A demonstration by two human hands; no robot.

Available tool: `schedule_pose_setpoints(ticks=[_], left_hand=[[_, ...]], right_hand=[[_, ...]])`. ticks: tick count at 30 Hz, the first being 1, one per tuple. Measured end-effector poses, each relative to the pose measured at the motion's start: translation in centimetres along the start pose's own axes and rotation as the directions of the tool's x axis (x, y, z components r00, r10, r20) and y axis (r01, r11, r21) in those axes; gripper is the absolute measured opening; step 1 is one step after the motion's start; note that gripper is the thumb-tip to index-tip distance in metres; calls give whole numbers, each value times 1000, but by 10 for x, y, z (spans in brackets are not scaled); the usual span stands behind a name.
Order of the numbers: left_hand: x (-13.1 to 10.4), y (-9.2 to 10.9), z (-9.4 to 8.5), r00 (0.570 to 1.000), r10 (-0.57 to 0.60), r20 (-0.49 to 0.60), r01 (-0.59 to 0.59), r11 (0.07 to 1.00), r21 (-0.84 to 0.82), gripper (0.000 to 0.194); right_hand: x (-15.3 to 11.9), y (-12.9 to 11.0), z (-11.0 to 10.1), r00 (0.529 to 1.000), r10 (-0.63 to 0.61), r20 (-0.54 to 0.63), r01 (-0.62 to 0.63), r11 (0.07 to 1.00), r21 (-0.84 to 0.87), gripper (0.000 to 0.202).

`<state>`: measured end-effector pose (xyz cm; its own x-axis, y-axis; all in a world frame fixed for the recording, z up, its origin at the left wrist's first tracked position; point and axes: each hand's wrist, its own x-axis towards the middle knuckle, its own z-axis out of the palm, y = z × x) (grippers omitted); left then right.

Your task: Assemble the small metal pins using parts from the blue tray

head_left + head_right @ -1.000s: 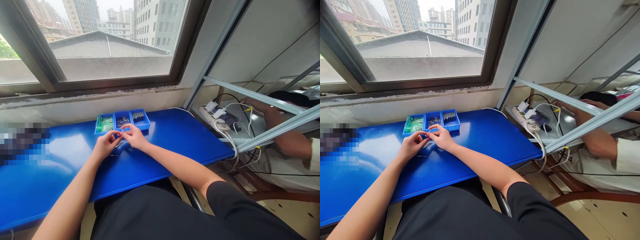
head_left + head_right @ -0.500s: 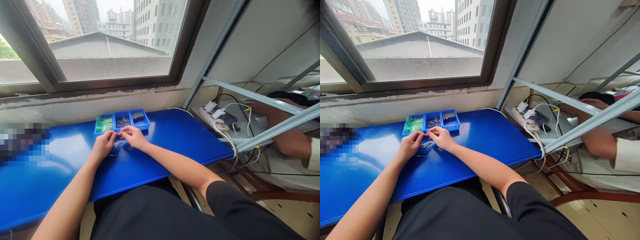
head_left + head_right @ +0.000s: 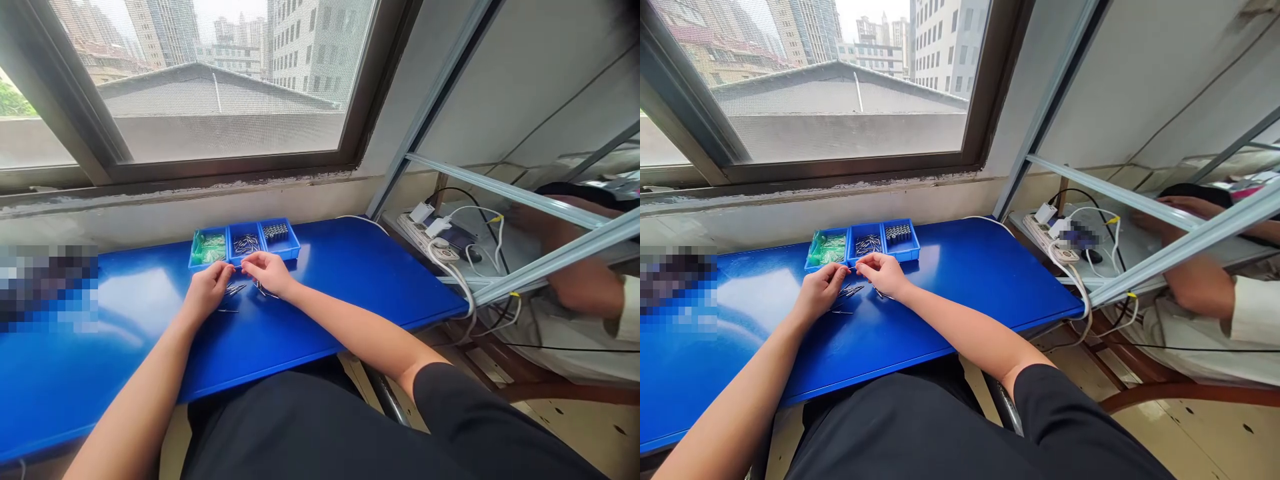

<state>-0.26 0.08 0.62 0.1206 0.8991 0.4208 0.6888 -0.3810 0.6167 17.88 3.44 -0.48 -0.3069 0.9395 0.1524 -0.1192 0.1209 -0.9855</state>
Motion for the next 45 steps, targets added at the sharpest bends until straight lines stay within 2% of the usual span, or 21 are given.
schedule_pose_setpoints(ticks=[12, 17, 21, 23, 26, 27, 29, 31, 33, 36, 41, 45], left_hand=[[-1, -1, 0, 1000, -6, -2, 6, 1000, -10, 33], [-2, 2, -1, 999, -38, -35, 38, 999, -2, 30], [-2, 2, -1, 999, -42, -33, 42, 999, -13, 30], [-1, 1, 0, 999, -41, -27, 40, 999, -13, 30], [-1, -1, 0, 999, -34, -25, 34, 999, -7, 31], [-1, -2, 0, 999, -30, -23, 30, 1000, -3, 31], [-2, -3, 1, 999, -24, -21, 24, 1000, 3, 30], [-2, -3, 1, 1000, -21, -14, 21, 1000, 5, 31], [-2, -3, 1, 1000, -18, -9, 18, 1000, 6, 31], [-2, -3, 1, 1000, -16, -7, 16, 1000, 10, 31], [-2, -1, 1, 1000, -30, 2, 30, 999, 13, 30], [-2, 1, 0, 999, -33, 7, 33, 999, 12, 31]], right_hand=[[4, -2, 0, 990, 131, -47, -117, 965, 234, 27], [5, -1, -2, 990, 137, -35, -123, 954, 272, 23], [6, -3, -3, 995, 99, -29, -85, 946, 313, 47], [5, -4, -3, 998, 67, -11, -63, 972, 227, 49], [1, -7, -5, 999, -36, 15, 38, 990, -136, 23], [-1, -8, -6, 995, -92, 32, 97, 954, -283, 17], [-4, -10, -9, 980, -171, 99, 198, 833, -516, 20], [-5, -13, -11, 972, -173, 161, 236, 718, -655, 24], [-5, -15, -14, 971, -155, 184, 240, 647, -723, 28], [-4, -17, -17, 979, -117, 167, 204, 607, -768, 33], [-2, -15, -20, 981, 2, 193, 152, 609, -778, 39], [-2, -11, -19, 975, -24, 222, 188, 624, -758, 38]])
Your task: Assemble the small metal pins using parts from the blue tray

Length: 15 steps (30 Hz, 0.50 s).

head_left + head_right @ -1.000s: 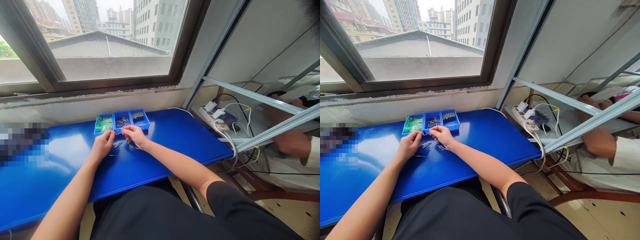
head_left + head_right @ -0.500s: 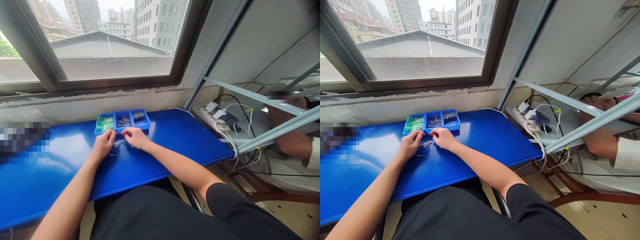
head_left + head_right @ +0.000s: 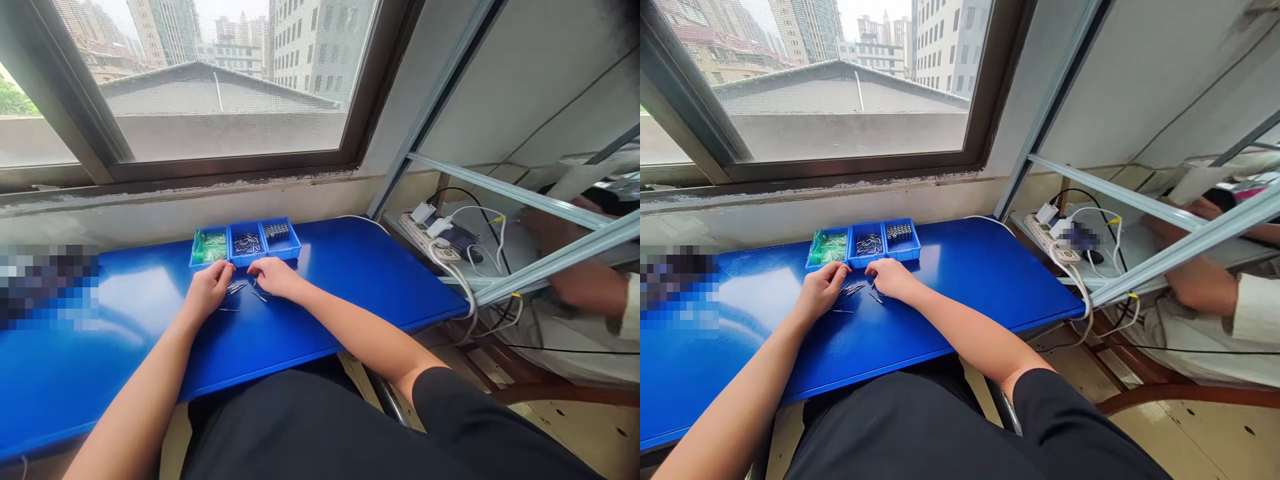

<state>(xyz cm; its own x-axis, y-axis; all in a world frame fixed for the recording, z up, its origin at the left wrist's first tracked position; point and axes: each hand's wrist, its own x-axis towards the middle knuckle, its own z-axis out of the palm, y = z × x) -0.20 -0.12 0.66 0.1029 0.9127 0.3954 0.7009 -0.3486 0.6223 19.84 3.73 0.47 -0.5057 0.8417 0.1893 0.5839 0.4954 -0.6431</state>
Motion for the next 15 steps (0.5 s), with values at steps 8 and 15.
schedule_pose_setpoints(ticks=[8, 15], left_hand=[[0, 2, -1, 1000, 12, 9, -12, 1000, 11, 31], [0, 1, -1, 1000, 7, 22, -7, 1000, 22, 32]], right_hand=[[1, -1, 4, 997, -79, -5, 79, 997, 18, 33], [0, -4, 3, 994, -104, 20, 104, 994, 15, 27]])
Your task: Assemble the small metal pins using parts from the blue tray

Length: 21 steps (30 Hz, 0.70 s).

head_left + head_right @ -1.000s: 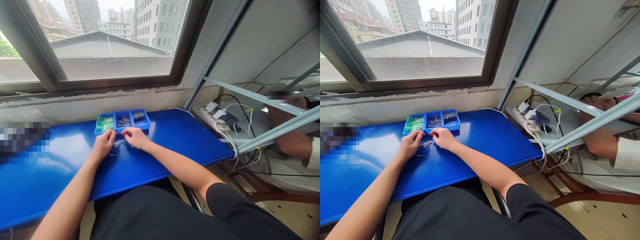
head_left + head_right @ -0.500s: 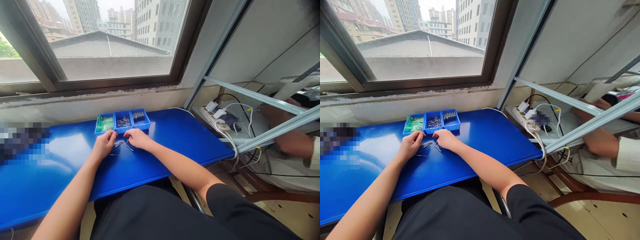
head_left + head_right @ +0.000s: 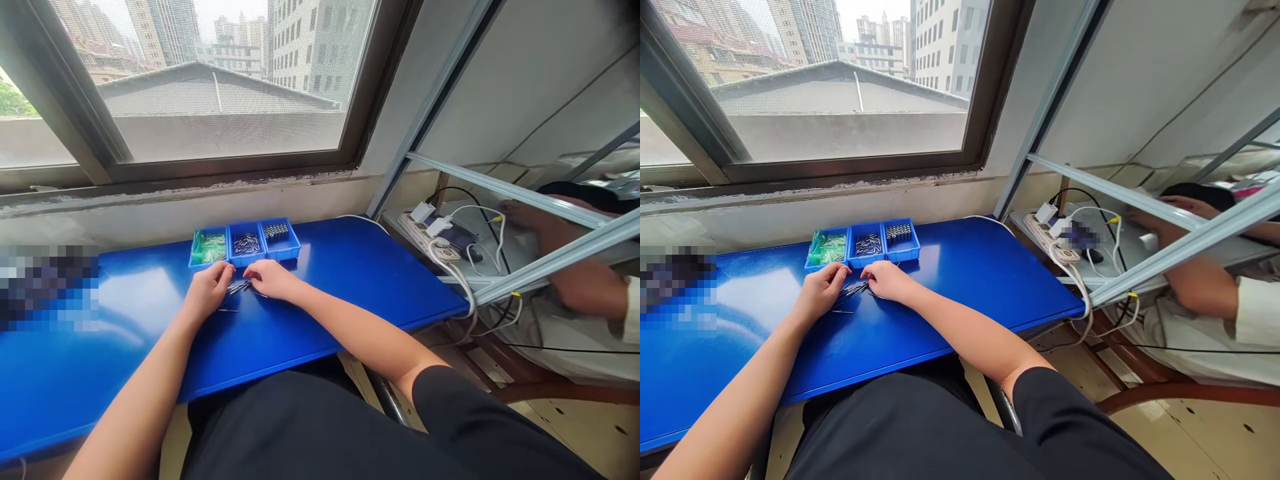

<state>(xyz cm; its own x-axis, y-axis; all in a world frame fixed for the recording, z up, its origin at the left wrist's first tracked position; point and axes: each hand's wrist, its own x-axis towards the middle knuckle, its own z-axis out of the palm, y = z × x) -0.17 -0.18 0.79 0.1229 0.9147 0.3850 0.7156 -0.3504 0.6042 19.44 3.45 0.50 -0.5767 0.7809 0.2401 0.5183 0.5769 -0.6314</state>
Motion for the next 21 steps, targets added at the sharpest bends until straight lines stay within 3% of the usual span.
schedule_pose_setpoints(ticks=[13, 17, 21], left_hand=[[1, -2, 1, 1000, -2, 11, 2, 1000, 0, 33], [0, -2, 1, 1000, -2, 12, 2, 1000, -14, 33], [0, -3, 1, 1000, -18, 14, 19, 998, -62, 29]], right_hand=[[-3, -1, 7, 992, -116, 58, 117, 993, -8, 31], [-2, 2, 10, 985, -170, 3, 170, 985, -26, 32], [0, 0, 10, 974, -186, -130, 194, 980, 48, 30]])
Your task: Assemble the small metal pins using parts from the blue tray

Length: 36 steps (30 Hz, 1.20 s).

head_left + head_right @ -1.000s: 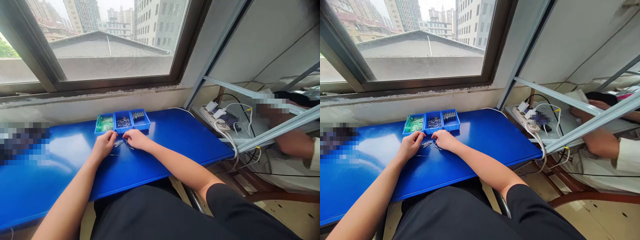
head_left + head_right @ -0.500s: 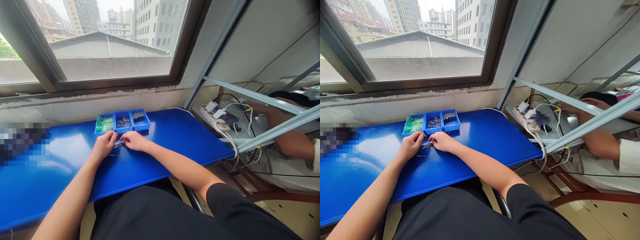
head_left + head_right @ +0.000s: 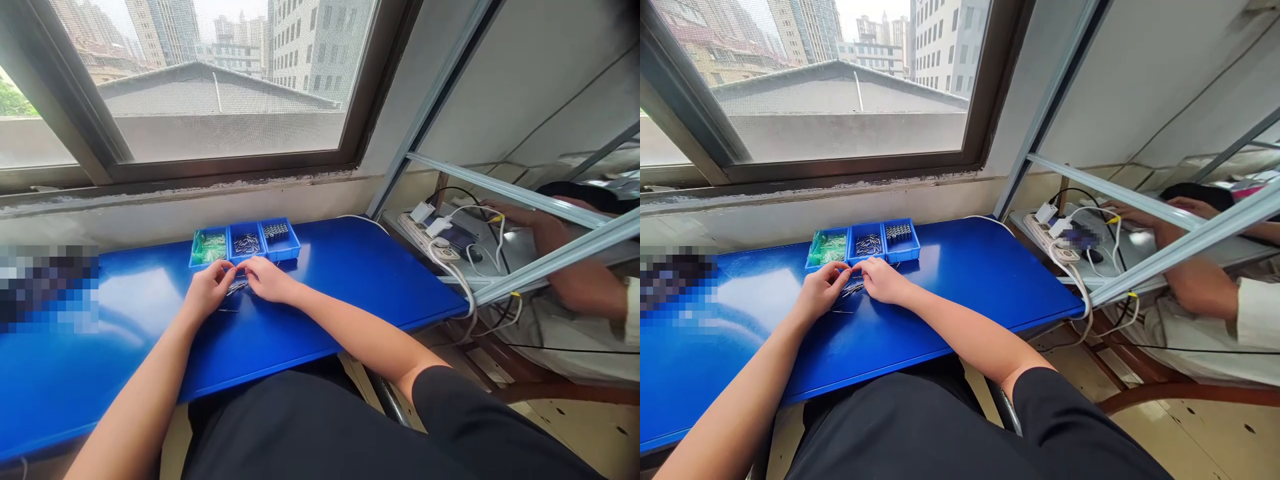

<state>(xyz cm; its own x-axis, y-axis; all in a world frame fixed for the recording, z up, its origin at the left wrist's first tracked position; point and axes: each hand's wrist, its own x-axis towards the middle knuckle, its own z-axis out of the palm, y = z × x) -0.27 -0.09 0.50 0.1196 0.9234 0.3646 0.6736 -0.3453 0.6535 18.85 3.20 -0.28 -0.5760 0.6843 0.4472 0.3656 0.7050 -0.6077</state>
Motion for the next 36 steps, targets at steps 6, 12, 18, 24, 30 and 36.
schedule_pose_setpoints(ticks=[6, 12, 18, 24, 30, 36], left_hand=[[0, -1, 1, 1000, 12, 6, -12, 1000, -29, 27], [0, -2, 2, 1000, 13, 0, -13, 1000, -24, 30], [1, -4, 3, 1000, 7, 3, -6, 999, -38, 31], [-1, -1, 3, 1000, 4, 25, -3, 999, -36, 29], [-2, 5, 2, 999, 16, 38, -14, 999, -46, 23], [0, 1, 3, 1000, 24, 17, -24, 999, -22, 20]], right_hand=[[2, -2, -1, 980, 139, -139, -101, 964, 248, 21], [1, -3, 4, 988, 126, -92, -88, 936, 340, 24], [-1, -6, 6, 992, 129, -7, -115, 906, 407, 29], [0, -11, 2, 977, 201, -65, -157, 898, 410, 17], [3, -9, -1, 939, 318, -128, -238, 875, 422, 13], [3, -6, 2, 939, 323, -123, -243, 870, 429, 17]])
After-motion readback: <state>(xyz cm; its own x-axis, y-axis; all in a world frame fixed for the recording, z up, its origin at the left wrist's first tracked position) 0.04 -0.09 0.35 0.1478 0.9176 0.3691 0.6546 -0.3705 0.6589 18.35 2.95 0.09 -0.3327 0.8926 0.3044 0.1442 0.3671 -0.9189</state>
